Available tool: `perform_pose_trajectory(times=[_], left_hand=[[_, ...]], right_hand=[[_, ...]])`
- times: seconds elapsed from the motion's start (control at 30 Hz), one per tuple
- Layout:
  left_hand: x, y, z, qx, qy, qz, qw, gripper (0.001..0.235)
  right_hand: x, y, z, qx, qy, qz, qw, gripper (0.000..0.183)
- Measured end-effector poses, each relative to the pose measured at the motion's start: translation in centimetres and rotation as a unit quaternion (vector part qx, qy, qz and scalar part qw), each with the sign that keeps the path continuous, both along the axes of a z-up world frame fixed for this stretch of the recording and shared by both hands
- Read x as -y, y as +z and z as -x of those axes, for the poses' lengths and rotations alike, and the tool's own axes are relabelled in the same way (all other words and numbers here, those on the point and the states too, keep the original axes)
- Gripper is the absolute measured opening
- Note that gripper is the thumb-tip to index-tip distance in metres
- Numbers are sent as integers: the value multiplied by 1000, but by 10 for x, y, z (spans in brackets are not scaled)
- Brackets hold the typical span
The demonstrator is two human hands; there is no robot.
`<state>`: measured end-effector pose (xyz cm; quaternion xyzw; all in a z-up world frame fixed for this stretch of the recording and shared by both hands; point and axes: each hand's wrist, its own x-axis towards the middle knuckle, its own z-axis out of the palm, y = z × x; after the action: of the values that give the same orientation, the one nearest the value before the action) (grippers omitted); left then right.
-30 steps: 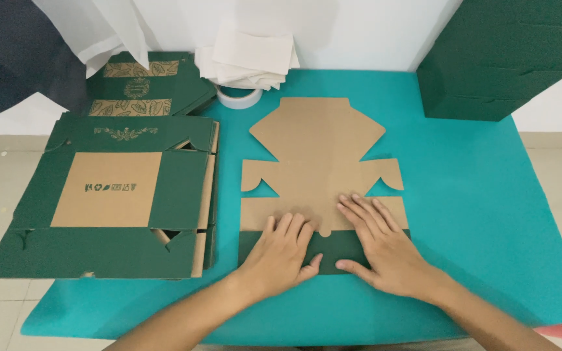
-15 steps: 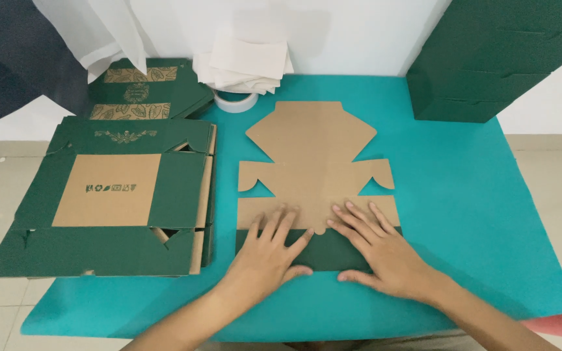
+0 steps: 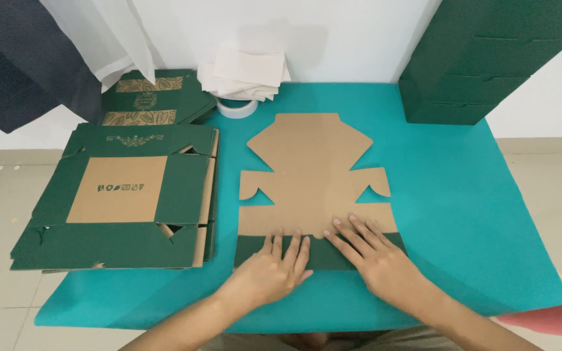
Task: The person assembles a flat-packed cardboard box by hand. They fold the side flaps inward, tuck the tabs into slots, and fold the top flaps to close the box, then place it on a stack of finished boxes.
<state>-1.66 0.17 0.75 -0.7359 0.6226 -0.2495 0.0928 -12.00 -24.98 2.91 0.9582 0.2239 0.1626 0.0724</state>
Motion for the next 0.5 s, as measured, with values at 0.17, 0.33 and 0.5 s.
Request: perform_pose_trajectory(times=[0.17, 0.33, 0.5], left_hand=[[-3, 44, 23, -110, -29, 3, 994, 50], [11, 106, 3, -143, -17, -42, 989, 10], [41, 148, -46, -299, 74, -100, 946, 28]], right_hand=[[9, 30, 21, -184, 22, -54, 981, 74], [11, 107, 1, -325, 18, -245, 913, 46], [18, 146, -66, -420, -133, -145, 886, 24]])
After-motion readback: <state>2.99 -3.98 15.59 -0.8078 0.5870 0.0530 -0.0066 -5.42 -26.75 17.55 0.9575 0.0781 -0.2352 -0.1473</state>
